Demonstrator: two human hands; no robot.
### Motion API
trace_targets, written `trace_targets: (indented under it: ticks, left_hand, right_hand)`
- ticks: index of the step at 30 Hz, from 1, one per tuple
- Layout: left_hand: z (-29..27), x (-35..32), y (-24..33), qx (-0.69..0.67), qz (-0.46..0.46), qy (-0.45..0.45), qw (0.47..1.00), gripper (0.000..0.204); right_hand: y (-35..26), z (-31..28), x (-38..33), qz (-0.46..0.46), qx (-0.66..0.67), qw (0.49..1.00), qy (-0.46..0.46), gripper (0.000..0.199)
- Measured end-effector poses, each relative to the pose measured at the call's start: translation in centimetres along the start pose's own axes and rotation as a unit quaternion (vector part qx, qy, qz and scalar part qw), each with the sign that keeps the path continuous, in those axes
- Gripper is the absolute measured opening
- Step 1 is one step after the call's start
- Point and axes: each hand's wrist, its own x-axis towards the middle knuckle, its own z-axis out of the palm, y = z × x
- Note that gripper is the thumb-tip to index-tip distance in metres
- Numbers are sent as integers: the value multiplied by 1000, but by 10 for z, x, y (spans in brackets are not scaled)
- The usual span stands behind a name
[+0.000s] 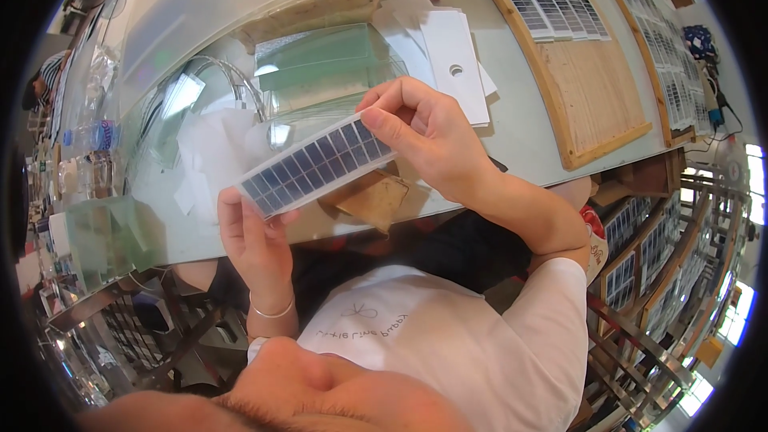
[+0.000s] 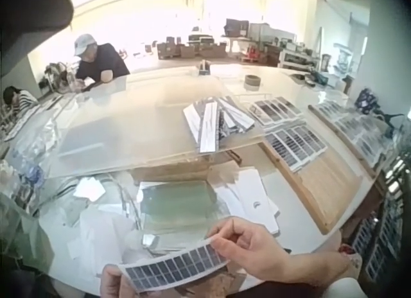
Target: Assemble small solar cells into protective frames.
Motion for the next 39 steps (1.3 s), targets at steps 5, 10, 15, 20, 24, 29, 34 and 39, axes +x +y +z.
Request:
trace_targets:
  ticks: [5,10,15,20,24,29,34,39]
  left_hand:
    - [3,-1,1,3,-4,3,1000,17]
    - [3,-2,0,-14,-13,7,1000,18]
    - [5,-2,0,-19,-12,-6,1000,17]
    - [5,-3,-4,-17,-4,3,1000,19]
    - [7,-3,-1,-30,-21,9,999,18]
    - [5,-3,-2,29,7,9,1000,24]
    - [9,-2,-2,22,1,39,999,19]
    - [6,-2,-5,7,6,34,999,16]
  right_hand:
    - [2,1,0,-7,-11,1000,14,17]
    - [4,2,0,-3,-12,1000,17,17]
    - [3,3,-1,1,-9,1000,23,17]
    - [5,3,-1,2,-7,1000,29,15]
    - [4,3,-2,-8,-7,999,36,13]
    - [6,4,0,-3,26,999,21,8]
    - [-2,0,-1,-2,51,998,-21,8]
    - [-7,-2,-1,-16,41,998,-41,17]
